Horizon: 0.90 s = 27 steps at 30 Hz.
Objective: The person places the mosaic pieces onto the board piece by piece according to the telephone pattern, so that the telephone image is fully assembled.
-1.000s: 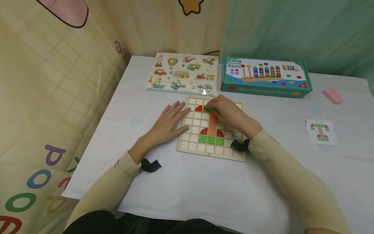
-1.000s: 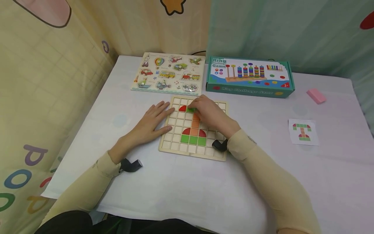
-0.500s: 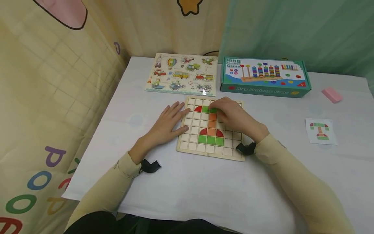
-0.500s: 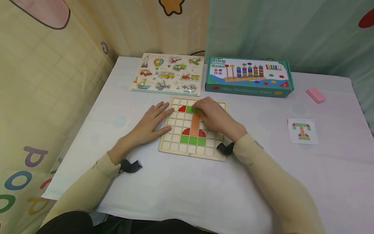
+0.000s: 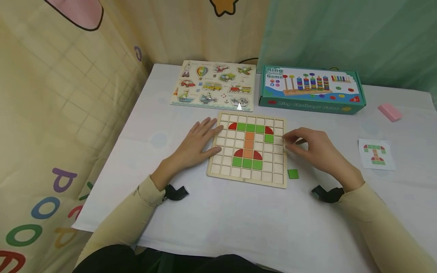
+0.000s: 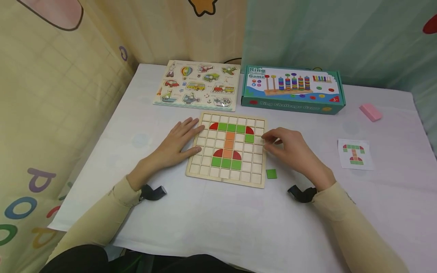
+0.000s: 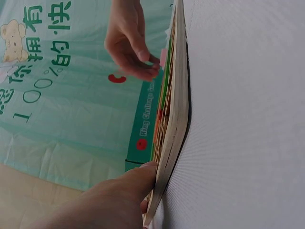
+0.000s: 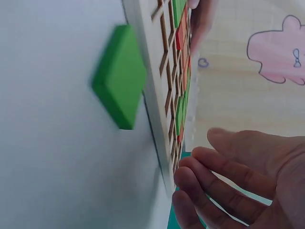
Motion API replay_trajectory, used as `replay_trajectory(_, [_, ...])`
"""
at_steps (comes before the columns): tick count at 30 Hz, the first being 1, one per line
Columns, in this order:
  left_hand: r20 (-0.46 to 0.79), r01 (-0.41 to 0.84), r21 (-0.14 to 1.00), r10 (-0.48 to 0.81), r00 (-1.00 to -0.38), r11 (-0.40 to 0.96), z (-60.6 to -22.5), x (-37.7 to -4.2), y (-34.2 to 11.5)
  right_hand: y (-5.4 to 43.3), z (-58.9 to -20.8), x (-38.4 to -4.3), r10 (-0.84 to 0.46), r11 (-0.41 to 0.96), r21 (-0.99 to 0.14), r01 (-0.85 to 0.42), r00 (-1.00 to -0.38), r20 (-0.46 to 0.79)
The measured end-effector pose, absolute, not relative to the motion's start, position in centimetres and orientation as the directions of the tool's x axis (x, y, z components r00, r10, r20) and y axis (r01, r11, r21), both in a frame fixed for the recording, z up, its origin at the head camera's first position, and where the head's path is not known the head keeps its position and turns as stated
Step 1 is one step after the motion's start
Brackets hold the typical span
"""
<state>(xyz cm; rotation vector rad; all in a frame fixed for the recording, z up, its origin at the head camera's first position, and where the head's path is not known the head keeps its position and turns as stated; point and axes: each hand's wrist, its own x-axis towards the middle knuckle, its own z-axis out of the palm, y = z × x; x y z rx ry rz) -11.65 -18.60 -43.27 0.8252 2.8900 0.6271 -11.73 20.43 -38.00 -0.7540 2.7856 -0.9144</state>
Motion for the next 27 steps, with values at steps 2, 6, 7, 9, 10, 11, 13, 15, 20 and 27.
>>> replay_trajectory(2, [0.046,0.491,0.402,0.519,-0.854,0.773,-43.3,-11.6,-18.7,21.2,-38.3,-10.8,-0.486,0.695,-0.588,-0.414,-0.873,0.040])
replay_trajectory(6, [0.052,0.490,0.409,0.516,-0.855,0.770,-43.3,-11.6,-18.7,22.0,-38.8,-9.5,-0.472,0.698,-0.594,-0.400,-0.881,0.039])
replay_trajectory(7, [0.051,0.488,0.411,0.515,-0.855,0.770,-43.4,-11.6,-18.7,22.1,-39.0,-9.2,-0.470,0.699,-0.594,-0.397,-0.882,0.037])
replay_trajectory(9, [0.045,0.486,0.410,0.515,-0.856,0.772,-43.5,-11.5,-18.7,22.3,-39.2,-8.7,-0.475,0.699,-0.592,-0.402,-0.879,0.036])
replay_trajectory(10, [0.040,0.484,0.408,0.514,-0.857,0.774,-43.5,-11.5,-18.7,22.3,-39.3,-8.4,-0.478,0.701,-0.588,-0.404,-0.878,0.033])
replay_trajectory(11, [0.038,0.483,0.406,0.514,-0.857,0.776,-43.6,-11.5,-18.7,22.4,-39.3,-8.2,-0.480,0.704,-0.583,-0.406,-0.877,0.031])
replay_trajectory(13, [0.036,0.482,0.407,0.514,-0.857,0.776,-43.5,-11.5,-18.6,22.5,-39.4,-7.7,-0.488,0.708,-0.573,-0.414,-0.873,0.028])
replay_trajectory(15, [0.039,0.484,0.406,0.515,-0.856,0.775,-43.4,-11.5,-18.6,22.7,-39.4,-7.3,-0.496,0.710,-0.559,-0.429,-0.868,0.035])
replay_trajectory(20, [0.034,0.482,0.408,0.514,-0.857,0.775,-43.4,-11.5,-18.5,23.3,-39.7,-6.7,-0.547,0.673,-0.555,-0.489,-0.834,0.072])
replay_trajectory(27, [0.030,0.481,0.402,0.514,-0.858,0.779,-43.4,-11.5,-18.5,23.6,-40.1,-7.0,-0.614,0.647,-0.511,-0.565,-0.784,0.089])
